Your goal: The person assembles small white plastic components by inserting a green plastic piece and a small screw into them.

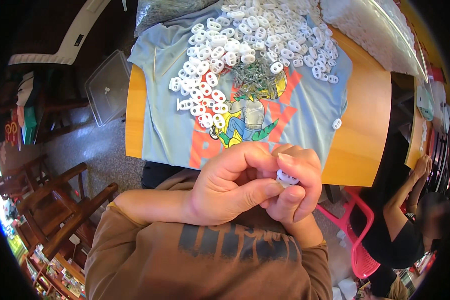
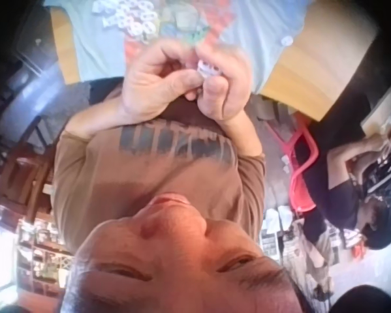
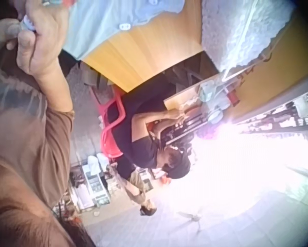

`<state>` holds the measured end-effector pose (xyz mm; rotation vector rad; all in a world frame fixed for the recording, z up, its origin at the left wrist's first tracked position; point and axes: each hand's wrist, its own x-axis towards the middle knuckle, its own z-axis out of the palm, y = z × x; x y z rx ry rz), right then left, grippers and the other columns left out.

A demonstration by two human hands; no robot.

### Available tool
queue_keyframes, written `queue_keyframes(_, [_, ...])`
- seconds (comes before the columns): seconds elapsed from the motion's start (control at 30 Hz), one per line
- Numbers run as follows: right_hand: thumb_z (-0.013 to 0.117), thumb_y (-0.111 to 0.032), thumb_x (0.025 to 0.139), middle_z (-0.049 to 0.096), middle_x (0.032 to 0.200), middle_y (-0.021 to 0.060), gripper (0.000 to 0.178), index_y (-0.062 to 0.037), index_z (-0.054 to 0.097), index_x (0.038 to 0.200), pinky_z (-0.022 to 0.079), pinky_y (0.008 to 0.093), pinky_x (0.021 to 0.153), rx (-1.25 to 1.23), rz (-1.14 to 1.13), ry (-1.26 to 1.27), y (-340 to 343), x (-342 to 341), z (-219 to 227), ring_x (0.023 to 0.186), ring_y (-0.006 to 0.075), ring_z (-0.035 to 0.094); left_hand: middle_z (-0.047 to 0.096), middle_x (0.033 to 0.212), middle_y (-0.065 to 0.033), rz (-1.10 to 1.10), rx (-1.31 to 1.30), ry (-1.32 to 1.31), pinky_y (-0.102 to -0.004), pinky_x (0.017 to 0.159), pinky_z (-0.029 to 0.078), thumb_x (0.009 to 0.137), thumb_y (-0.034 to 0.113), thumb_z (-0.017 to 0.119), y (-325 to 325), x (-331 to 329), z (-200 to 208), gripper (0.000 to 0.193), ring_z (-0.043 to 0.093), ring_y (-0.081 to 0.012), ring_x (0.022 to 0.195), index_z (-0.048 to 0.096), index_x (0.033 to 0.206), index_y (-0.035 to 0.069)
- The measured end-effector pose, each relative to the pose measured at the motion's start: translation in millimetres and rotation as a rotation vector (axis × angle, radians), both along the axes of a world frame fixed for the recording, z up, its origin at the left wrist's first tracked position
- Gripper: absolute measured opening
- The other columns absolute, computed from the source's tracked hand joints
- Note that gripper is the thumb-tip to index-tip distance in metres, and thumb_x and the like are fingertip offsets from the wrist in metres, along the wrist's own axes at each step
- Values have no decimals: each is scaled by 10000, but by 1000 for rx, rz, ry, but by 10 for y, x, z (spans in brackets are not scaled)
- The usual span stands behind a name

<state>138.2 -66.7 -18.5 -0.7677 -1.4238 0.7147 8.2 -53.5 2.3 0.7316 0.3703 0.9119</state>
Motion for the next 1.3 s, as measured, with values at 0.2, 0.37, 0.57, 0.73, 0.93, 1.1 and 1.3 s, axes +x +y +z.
queue_keyframes(0.2, [385, -233, 925, 488, 734, 48, 288, 5, 494, 1046, 377, 270, 459, 123, -8, -65, 51, 20, -67, 517, 117, 481, 475, 854, -47, 30, 85, 29, -205, 579, 444, 848, -33, 488, -11, 9, -63, 142, 530, -79, 655, 446, 963, 40])
queue_keyframes(0.37, [386, -242, 926, 484, 762, 54, 306, 14, 495, 1054, 380, 269, 468, 87, -36, -43, 67, -40, -33, 546, 120, 487, 486, 873, -63, 41, 128, 50, -212, 553, 441, 844, -47, 481, 10, -2, -60, 196, 529, -94, 638, 441, 1011, 50])
queue_keyframes(0.57, [397, -254, 924, 478, 826, 73, 362, 45, 476, 1111, 400, 278, 512, 29, -81, -103, 85, -34, 6, 579, 131, 496, 524, 900, -56, 29, 26, -18, -224, 648, 472, 856, -35, 481, 68, -21, -77, 167, 556, -84, 763, 459, 1013, 16])
queue_keyframes(0.73, [418, -248, 916, 492, 856, 84, 378, 57, 471, 1133, 412, 284, 557, 41, -85, -143, 126, -5, -9, 642, 147, 501, 537, 882, -46, 40, 21, -2, -221, 650, 473, 846, -39, 488, 139, -27, -65, 189, 551, -80, 767, 461, 1025, 15])
queue_keyframes(0.93, [511, -201, 859, 534, 864, 129, 407, 65, 455, 1162, 427, 296, 587, -7, -76, -281, 152, 135, 9, 681, 204, 501, 561, 839, -32, -16, -268, 228, -199, 595, 457, 836, 25, 544, 277, -36, 62, 135, 535, -59, 694, 514, 968, 18])
queue_keyframes(1.1, [536, -60, 805, 534, 828, 116, 359, 52, 482, 1142, 426, 282, 590, -173, -183, -245, 105, 359, 86, 677, 194, 503, 569, 801, -64, 19, -202, 401, -216, 548, 435, 796, -24, 531, 516, 66, 151, 129, 514, -85, 609, 517, 921, 6])
queue_keyframes(1.3, [547, 29, 775, 558, 790, 107, 249, 25, 565, 1023, 422, 254, 589, -286, -370, -269, 87, 479, 6, 668, 180, 523, 547, 764, -43, 128, -36, 366, -216, 536, 405, 788, 63, 582, 1355, 405, 320, 156, 501, -93, 581, 516, 916, 5])
